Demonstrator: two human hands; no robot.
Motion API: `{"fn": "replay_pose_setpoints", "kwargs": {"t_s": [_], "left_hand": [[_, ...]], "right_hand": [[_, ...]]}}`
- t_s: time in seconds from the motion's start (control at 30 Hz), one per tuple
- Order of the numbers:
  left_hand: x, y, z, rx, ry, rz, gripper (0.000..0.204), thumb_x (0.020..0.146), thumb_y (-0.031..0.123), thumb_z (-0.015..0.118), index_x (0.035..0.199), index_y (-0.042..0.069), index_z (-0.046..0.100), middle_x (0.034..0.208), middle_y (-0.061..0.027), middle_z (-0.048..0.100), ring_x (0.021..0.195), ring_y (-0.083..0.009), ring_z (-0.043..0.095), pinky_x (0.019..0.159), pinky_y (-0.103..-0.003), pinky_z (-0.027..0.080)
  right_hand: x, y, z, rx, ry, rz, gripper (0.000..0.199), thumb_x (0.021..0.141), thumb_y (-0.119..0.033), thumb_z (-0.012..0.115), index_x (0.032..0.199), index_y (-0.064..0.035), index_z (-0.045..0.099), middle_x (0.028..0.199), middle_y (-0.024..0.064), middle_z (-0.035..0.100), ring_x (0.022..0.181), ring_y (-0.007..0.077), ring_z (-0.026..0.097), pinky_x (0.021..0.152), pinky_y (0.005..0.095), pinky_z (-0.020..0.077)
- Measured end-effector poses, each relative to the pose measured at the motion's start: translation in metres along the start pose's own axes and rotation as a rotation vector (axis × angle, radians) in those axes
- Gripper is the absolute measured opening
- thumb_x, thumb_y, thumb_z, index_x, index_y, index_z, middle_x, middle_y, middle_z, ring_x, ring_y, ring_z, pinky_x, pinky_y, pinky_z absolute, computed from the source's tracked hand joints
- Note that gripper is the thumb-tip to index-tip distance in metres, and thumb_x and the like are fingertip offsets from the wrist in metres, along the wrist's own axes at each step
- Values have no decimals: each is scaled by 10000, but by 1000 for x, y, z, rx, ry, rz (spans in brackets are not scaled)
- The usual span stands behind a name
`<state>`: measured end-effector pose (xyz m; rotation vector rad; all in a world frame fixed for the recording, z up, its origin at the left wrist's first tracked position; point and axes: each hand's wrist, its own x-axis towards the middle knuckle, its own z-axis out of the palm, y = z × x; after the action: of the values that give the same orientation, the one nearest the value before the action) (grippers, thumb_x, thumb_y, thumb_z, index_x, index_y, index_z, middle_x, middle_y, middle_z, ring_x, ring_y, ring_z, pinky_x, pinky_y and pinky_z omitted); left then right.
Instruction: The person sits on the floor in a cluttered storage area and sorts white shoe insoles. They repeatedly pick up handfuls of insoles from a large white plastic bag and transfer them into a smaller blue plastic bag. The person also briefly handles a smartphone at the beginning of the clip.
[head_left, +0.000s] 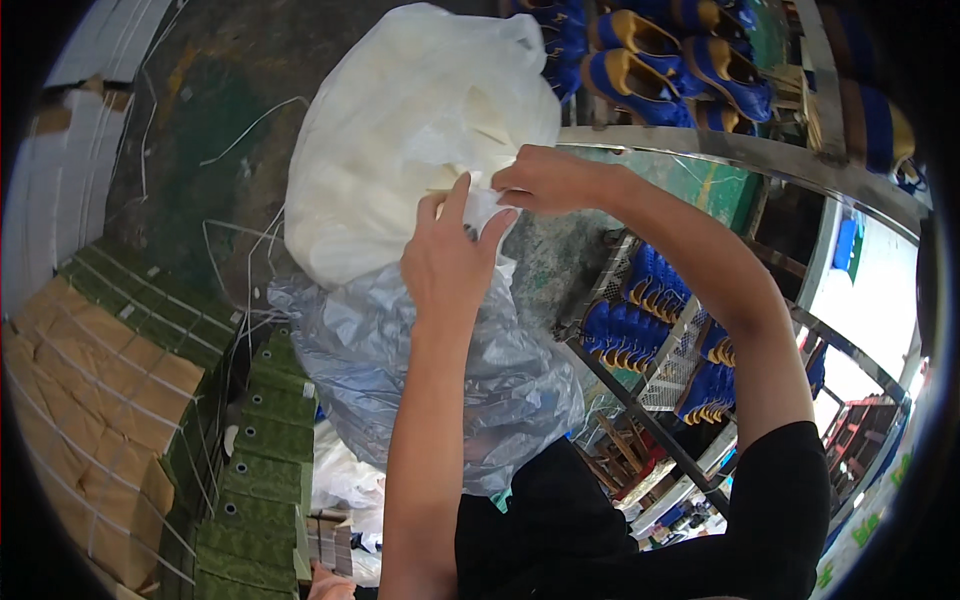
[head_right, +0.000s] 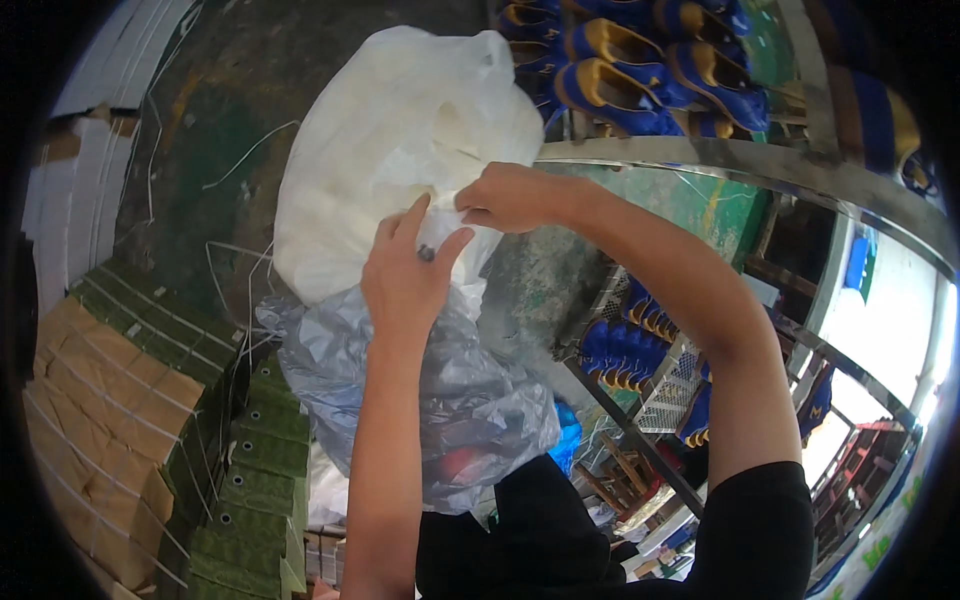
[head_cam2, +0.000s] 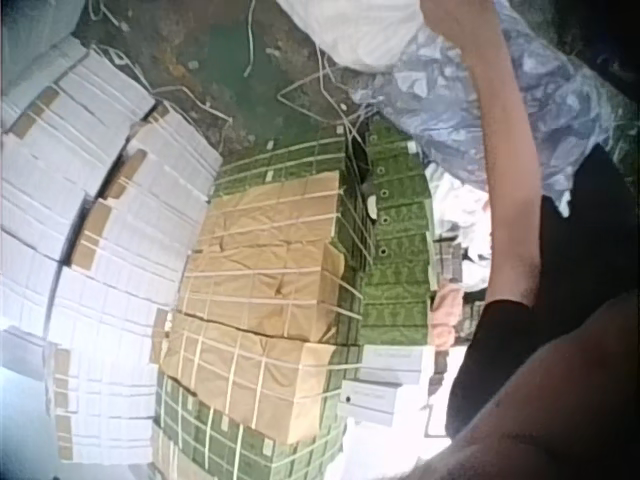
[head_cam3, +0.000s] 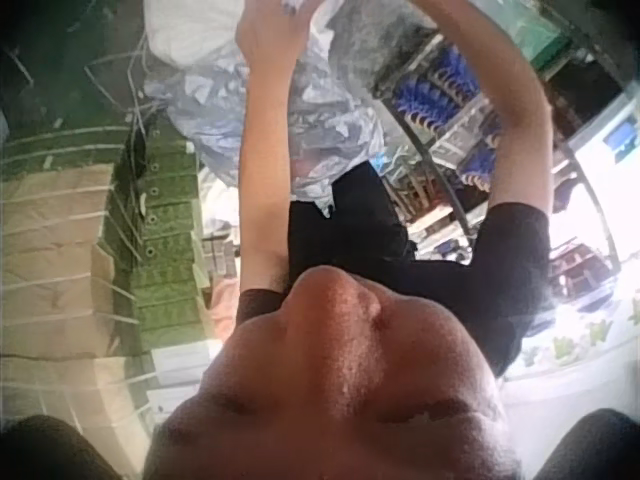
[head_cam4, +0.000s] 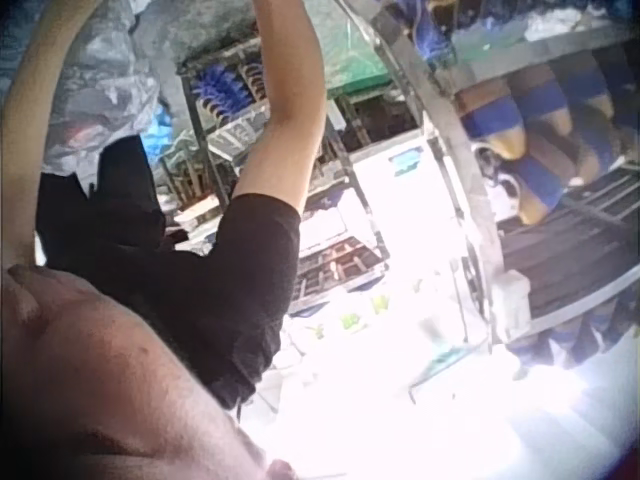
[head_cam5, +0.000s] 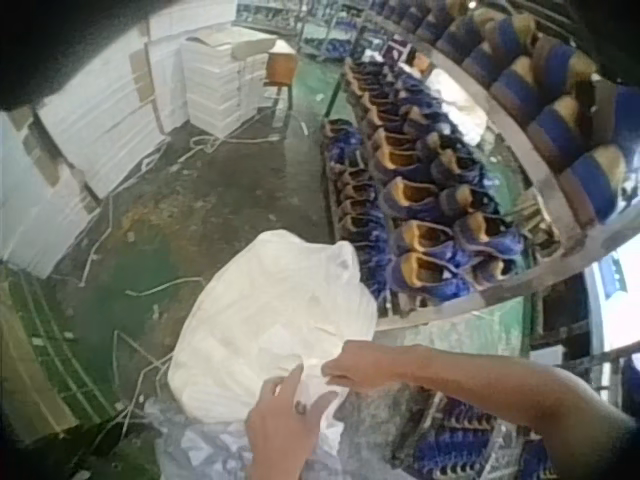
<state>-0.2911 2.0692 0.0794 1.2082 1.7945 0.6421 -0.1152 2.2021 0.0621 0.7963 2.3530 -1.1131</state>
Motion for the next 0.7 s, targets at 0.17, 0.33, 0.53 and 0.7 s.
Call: {"fn": "replay_pose_setpoints", "kwargs": {"t_s": [0.17,0.33,0.53,0.7], "left_hand": [[22,-7,60,-291,-345,-260,494,968,489,636,1069,16,737,839,-194,734,855,-401,710,765,-468,525],[2,-15,69,-329,-346,-238,543,999,502,572,959,-10,749,769,-191,720,738,-385,680,730,-445,512],[6,3,51,-258,-236,-267,530,1029,448,516,925,-21,740,731,-224,687,704,-398,654,701,-453,497],[-2,19,52,-207,-160,-115,480,1032,371,510,890,-33,725,730,-247,673,706,-416,658,684,-458,486]], "right_hand": [[-11,1,-4,-33,207,179,184,856,-174,651,1020,-114,709,784,133,710,810,343,695,763,491,518],[-21,41,17,-146,298,157,297,824,-123,658,1120,-143,680,827,113,738,835,344,712,777,477,539],[10,43,22,-57,443,273,397,814,-57,665,1193,-163,616,836,125,730,880,352,724,740,483,557],[43,42,19,-270,503,493,246,884,-133,634,1128,-124,598,862,164,726,886,375,723,705,500,570]]}}
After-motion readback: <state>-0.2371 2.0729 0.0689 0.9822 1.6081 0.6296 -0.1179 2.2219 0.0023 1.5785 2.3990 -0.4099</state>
